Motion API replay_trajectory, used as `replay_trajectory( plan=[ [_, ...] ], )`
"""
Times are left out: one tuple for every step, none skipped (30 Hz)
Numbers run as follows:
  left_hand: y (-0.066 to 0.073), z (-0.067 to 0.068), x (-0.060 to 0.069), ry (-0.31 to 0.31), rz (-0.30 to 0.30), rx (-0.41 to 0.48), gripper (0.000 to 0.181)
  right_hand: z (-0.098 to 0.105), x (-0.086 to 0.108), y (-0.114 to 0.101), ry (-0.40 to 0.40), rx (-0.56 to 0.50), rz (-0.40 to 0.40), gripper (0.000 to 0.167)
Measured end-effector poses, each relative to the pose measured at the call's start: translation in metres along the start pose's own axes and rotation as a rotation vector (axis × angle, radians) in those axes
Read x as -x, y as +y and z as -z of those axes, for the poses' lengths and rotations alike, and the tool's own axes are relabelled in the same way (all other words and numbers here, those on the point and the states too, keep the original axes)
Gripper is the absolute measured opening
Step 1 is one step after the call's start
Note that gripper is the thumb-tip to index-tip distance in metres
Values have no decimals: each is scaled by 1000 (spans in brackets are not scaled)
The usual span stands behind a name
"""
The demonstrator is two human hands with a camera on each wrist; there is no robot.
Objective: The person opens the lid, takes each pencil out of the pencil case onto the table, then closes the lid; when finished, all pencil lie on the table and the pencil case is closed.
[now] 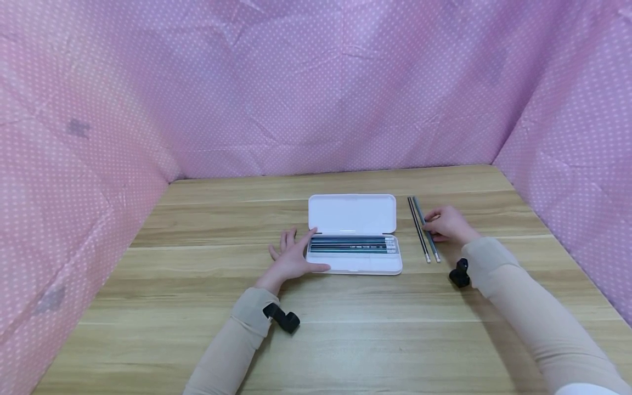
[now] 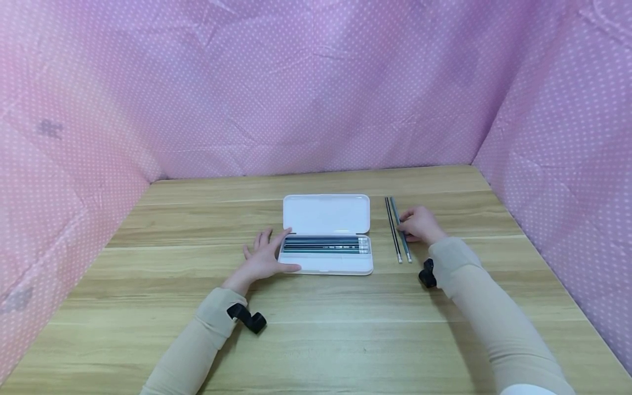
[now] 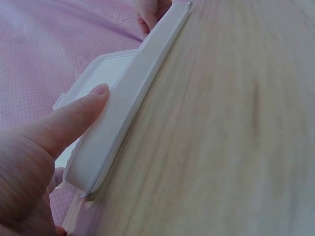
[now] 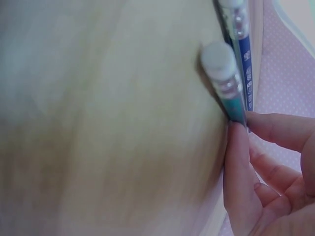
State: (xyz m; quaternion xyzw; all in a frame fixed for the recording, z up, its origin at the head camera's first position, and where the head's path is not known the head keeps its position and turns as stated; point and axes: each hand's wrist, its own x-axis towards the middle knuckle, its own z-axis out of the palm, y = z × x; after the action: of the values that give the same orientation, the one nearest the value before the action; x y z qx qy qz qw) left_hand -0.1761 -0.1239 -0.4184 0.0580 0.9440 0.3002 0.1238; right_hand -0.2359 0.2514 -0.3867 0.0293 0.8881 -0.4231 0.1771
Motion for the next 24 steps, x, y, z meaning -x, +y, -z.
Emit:
replay_trajectory(
  plan=[
    [0,0,0,0,1,-1,98,0,0,0,1,1,-2,38],
    [0,0,0,1,1,-1,98,0,0,0,1,1,-4,38],
    [0,0,0,1,0,-1,98,0,0,0,3,-1,-5,38],
    [0,0,-1,2,0,-1,98,0,-1,0,2,-5,-6,38],
    [0,0,-1,2,0,-2,98,0,-1,0,3,-7,-9,37],
    [0,0,-1,2,0,-4,98,0,-1,0,1,-15,-10,37],
    [-1,-1,-1,3,1,-5,98,0,-1,0,-1,-24,-11,37],
    [-1,-1,-1,3,0,-6,98,0,-1,-1,-5,-31,-11,37],
    [-1,-1,-1,3,0,-7,98,0,-2,0,-7,-35,-10,36],
    [-1,-1,-1,3,1,-8,98,1,-1,0,-11,-41,-7,36],
    [-1,-1,-1,2,0,-9,98,1,-1,-1,-14,-40,-6,36],
    [-1,0,-1,2,0,-8,98,2,-1,-1,-18,-41,-2,36],
    [-1,0,-1,2,-2,-6,98,3,-1,-1,-19,-32,-1,36],
    [0,0,-1,1,-3,-5,98,4,0,-1,-20,-25,3,36],
    [0,0,-1,1,-4,-3,98,5,0,-1,-21,-18,4,36],
    [0,0,-1,1,-5,-2,98,6,0,-2,-24,-13,6,36],
    [0,1,0,1,-6,-1,98,7,0,-2,-24,-5,6,36],
    [0,1,0,0,-5,-1,98,8,0,-3,-23,-3,7,37],
    [0,1,0,-1,-5,-1,98,8,-1,-3,-19,2,9,37],
    [0,1,0,-1,-4,-3,98,9,-1,-4,-17,4,14,39],
    [0,1,-1,-2,-4,-4,98,10,-1,-4,-13,9,17,39],
    [-1,1,-1,-2,-3,-5,98,10,-1,-6,-8,12,22,41],
    [-1,1,-1,-3,-3,-4,98,11,-1,-7,-1,19,25,41],
    [-1,1,-1,-4,-3,-3,98,11,-1,-8,3,29,34,42]
  ],
)
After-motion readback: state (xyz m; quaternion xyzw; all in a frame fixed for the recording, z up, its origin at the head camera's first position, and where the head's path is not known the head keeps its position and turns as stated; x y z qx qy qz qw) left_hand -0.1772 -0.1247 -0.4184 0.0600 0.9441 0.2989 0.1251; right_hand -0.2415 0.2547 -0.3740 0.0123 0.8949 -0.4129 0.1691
